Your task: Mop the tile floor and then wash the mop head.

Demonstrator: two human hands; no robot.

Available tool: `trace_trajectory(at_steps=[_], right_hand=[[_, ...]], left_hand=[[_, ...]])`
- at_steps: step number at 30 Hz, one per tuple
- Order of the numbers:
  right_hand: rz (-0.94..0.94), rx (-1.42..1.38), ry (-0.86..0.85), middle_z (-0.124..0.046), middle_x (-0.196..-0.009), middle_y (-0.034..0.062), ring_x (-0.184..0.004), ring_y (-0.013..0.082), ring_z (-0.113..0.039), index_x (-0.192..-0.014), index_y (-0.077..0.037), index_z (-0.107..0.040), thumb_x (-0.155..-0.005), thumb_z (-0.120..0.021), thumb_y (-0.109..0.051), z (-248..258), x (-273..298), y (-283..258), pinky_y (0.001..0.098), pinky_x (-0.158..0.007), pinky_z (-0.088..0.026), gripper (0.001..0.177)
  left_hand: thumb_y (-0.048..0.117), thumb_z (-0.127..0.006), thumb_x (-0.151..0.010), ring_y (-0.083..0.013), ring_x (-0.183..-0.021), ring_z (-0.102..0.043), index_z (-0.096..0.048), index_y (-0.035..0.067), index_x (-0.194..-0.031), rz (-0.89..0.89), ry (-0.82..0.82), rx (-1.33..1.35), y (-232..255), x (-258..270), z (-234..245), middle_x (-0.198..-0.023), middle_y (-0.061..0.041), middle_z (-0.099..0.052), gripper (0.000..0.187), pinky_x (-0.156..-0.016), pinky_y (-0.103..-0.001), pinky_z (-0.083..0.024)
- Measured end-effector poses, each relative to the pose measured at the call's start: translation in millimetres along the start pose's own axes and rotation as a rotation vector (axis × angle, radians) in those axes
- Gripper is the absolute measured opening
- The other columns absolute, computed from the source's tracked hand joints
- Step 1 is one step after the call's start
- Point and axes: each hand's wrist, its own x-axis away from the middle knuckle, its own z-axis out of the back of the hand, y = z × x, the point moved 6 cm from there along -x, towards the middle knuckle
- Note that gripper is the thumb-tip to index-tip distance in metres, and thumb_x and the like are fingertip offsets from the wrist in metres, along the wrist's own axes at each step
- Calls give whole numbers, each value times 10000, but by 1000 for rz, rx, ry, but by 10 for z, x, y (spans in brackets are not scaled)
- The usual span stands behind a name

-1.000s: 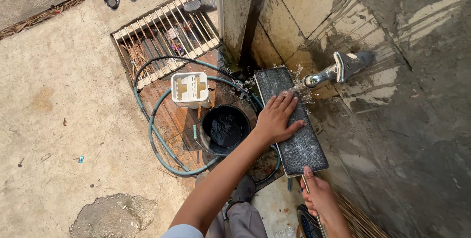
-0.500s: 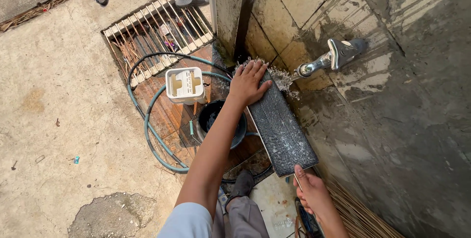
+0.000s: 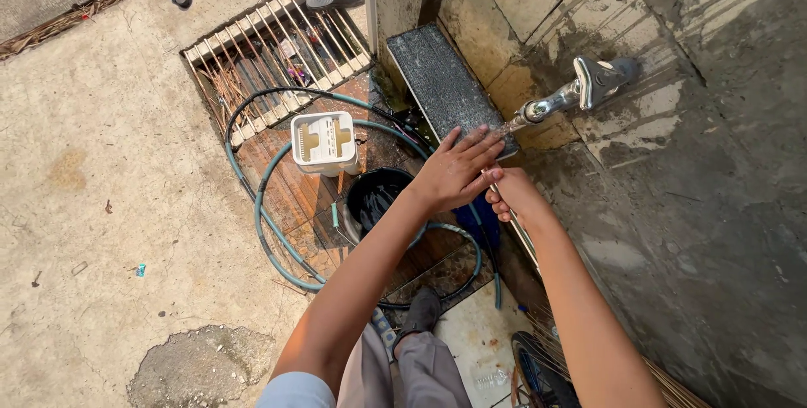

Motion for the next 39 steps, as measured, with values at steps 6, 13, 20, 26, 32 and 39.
trace_trajectory(at_steps=[6,13,20,26,32,39], right_hand=[[-85,67,10,-393,-565,-26,-405,69,-287,-856,-68,-572,-1060,-446,-502,-316,325,-207,279,-371,-232,495],[26,3,20,-448,-583,-14,-417,86,-344,-892,-75,-472,-1022,-472,-323,-38,-229,98,308,-370,-246,280],[-20,-106,112,-400,-560,-22,-399,75,-303,-891,-51,-566,-1008,-564,-502,-249,178,241,285,-373,-237,465],[-34,-175,102,-382,-544,-24,-378,73,-293,-886,-67,-543,-990,-562,-516,-176,300,445,283,-359,-232,461],[-91,-170,99,-373,-543,-22,-376,72,-285,-885,-66,-548,-979,-561,-548,-214,525,606,280,-356,-228,491],[-129,-166,71,-350,-532,-29,-362,75,-262,-872,-75,-531,-968,-545,-559,-193,614,785,281,-345,-215,493]], left_hand=[[622,-168,-998,-228,-1548,-202,-441,254,-1530,160,-162,-10,-444,-441,39,-1659,-17,-285,702,-1242,-500,-121],[631,-185,-1043,-232,-1549,-204,-343,161,-1611,-6,-66,44,-44,-242,-225,-1682,-30,-279,754,-1270,-477,-102],[626,-245,-1046,-245,-1573,-156,-278,142,-1614,329,83,-98,-515,-400,-405,-1697,-79,-201,747,-1254,-462,-101],[510,-297,-1057,-263,-1580,-154,-299,175,-1616,291,119,-67,-387,-280,-543,-1715,-102,-207,652,-1273,-473,-107],[526,-361,-1046,-283,-1579,-184,-359,104,-1588,426,191,-191,-753,-288,-476,-1690,-139,-238,687,-1262,-465,-127],[581,-358,-1016,-295,-1554,-230,-417,198,-1559,209,101,-45,-183,6,-460,-1673,-106,-282,667,-1264,-466,-145]])
